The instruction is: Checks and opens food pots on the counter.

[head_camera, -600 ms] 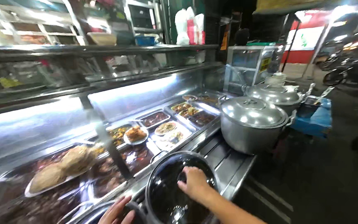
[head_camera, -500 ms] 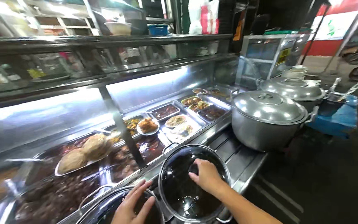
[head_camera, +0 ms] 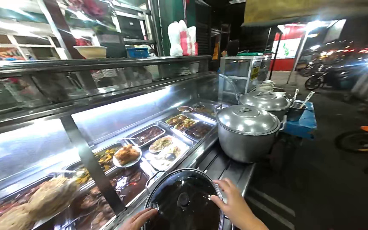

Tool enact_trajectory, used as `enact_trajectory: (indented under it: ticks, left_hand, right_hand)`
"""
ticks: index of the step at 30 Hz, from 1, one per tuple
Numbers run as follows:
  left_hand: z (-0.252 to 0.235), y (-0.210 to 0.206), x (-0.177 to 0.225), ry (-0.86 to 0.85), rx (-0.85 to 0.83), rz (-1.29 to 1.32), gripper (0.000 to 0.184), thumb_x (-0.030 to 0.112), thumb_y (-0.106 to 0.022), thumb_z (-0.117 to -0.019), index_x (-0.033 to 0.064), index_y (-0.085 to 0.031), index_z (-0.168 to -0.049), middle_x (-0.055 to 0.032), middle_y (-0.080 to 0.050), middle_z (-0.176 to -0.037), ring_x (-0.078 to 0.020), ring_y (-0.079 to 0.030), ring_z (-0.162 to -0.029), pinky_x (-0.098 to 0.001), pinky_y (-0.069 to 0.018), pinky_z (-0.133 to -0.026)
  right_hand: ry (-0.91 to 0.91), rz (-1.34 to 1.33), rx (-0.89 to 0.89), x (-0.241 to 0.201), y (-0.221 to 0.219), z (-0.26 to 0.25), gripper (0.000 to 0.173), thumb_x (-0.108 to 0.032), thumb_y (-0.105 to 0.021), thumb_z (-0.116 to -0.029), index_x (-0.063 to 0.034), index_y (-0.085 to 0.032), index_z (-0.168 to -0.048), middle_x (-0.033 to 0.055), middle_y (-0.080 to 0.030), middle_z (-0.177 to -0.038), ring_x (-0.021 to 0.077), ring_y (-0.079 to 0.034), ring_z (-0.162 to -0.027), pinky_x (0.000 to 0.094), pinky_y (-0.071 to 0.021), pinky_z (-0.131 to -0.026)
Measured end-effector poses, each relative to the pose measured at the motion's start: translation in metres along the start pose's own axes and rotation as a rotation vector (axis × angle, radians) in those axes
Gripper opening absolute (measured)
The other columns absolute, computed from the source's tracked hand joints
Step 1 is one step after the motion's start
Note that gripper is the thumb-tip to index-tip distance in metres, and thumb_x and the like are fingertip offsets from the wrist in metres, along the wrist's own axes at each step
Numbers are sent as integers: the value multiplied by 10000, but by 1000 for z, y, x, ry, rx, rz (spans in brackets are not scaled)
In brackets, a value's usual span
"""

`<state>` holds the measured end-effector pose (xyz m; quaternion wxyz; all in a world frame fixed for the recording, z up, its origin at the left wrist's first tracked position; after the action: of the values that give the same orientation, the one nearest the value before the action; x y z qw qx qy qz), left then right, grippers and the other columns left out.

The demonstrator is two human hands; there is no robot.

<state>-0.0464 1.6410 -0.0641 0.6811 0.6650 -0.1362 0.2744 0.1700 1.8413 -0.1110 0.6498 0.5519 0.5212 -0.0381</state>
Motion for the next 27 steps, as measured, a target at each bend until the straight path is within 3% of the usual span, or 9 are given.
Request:
enact_trajectory:
  ticks: [4,10,15,18,23,27]
  left_hand:
    - [-34,11,33,-73,22,-40,476,212,-653,-999,-4,-577,-1416,-239,-564,-1446,-419,-542,-1342,-584,-400,-1138]
    - [-128,-9,102,-150,51,-97,488,286,-648,-995,103,-585,-1443,-135,-583,-1457,-323,-553,-1350,-533,-415,-1141]
    - [-228,-41,174,-143,3,-82,734,424,-647,-979,170,-354,-1601,-147,-486,-1544,-324,-471,-1422,-525,-364,-1182]
    - [-293,-48,220,-233,120,-58,851,441,-692,-944,148,-280,-1628,-206,-433,-1568,-409,-459,-1408,-598,-382,-1135]
    - [-403,-56,254,-256,330,-76,987,539,-690,-900,76,-221,-1636,-339,-306,-1593,-546,-326,-1453,-702,-264,-1156]
    - [-456,-56,267,-203,426,-83,963,569,-569,-959,46,-139,-1643,-322,-205,-1643,-513,-197,-1522,-709,-115,-1200]
  right_hand:
    - [-36,-14,266,72,70,25,462,-317,-684,-942,-20,-678,-1297,224,-645,-1215,310,-664,-1039,432,-565,-912]
    - [-197,18,442,189,167,76,382,-226,-687,-944,25,-700,-1231,248,-658,-1155,323,-677,-972,430,-577,-846]
    - [-323,28,399,257,238,106,364,-197,-660,-979,64,-685,-1232,290,-649,-1167,365,-670,-1007,465,-558,-895]
    - [-412,21,352,293,273,119,385,-226,-649,-998,50,-673,-1265,284,-640,-1223,376,-670,-1059,475,-553,-946]
    - [-470,-144,390,338,310,134,352,-208,-648,-996,43,-681,-1241,242,-667,-1154,325,-665,-1027,441,-548,-923]
    - [-420,-198,363,354,326,122,355,-210,-617,-1016,54,-671,-1248,247,-657,-1171,318,-661,-1054,441,-546,-944]
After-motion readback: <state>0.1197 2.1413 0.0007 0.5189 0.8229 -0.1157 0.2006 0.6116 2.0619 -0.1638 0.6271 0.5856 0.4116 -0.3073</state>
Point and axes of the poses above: each hand's wrist, its own z-axis away from the middle knuckle, its own y-axis out of the back of the hand, x = y × z, the point moved 10 cm from there along -z, towards the middle knuckle
